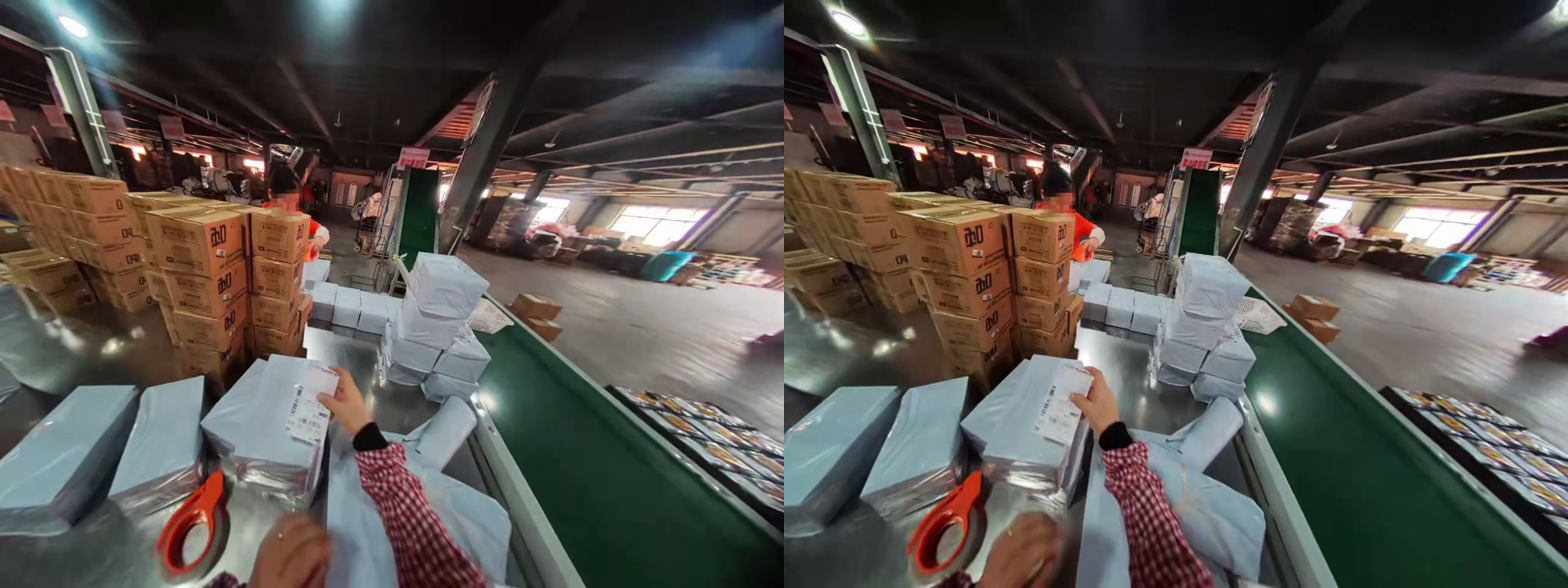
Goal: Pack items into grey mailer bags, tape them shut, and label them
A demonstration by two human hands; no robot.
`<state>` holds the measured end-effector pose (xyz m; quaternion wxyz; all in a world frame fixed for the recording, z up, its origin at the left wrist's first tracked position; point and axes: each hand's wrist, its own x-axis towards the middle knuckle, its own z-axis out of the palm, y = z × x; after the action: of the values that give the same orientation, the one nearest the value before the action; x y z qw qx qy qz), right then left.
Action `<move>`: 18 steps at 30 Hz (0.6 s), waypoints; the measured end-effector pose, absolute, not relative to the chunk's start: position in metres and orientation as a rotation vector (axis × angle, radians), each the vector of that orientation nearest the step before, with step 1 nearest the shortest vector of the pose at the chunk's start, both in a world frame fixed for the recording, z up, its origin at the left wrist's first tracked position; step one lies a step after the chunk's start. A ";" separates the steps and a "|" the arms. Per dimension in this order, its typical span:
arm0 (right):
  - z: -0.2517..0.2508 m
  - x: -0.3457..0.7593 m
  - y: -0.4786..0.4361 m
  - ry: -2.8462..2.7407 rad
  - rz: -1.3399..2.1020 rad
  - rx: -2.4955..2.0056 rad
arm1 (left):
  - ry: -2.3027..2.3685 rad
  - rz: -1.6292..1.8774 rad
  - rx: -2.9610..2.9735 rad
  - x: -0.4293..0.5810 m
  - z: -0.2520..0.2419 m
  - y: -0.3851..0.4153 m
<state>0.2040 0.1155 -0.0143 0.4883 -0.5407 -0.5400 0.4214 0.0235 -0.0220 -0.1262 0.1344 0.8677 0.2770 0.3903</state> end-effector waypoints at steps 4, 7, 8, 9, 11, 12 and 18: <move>-0.027 0.170 0.166 -1.505 0.938 -1.547 | 1.221 1.078 2.758 -0.028 -0.059 0.055; -0.028 0.159 0.168 -1.630 0.770 -1.690 | 1.137 0.621 2.879 -0.033 -0.051 0.095; -0.026 0.156 0.165 -1.661 0.711 -1.732 | 1.108 0.503 2.881 -0.032 -0.056 0.101; -0.024 0.154 0.162 -1.686 0.627 -1.802 | 1.107 0.429 2.881 -0.030 -0.062 0.104; -0.019 0.149 0.154 -1.712 0.374 -2.017 | 1.173 0.406 2.898 -0.025 -0.075 0.105; -0.019 0.146 0.151 -1.743 0.243 -2.106 | 1.200 0.436 2.914 -0.023 -0.080 0.104; -0.033 0.150 0.152 -2.117 0.354 -2.031 | 1.065 0.716 2.971 -0.036 -0.105 0.104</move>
<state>0.1504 0.1523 -0.0329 0.0932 -0.6843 -0.7134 0.1193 -0.0355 0.1040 -0.1053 -0.0474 0.9170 0.3287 0.2211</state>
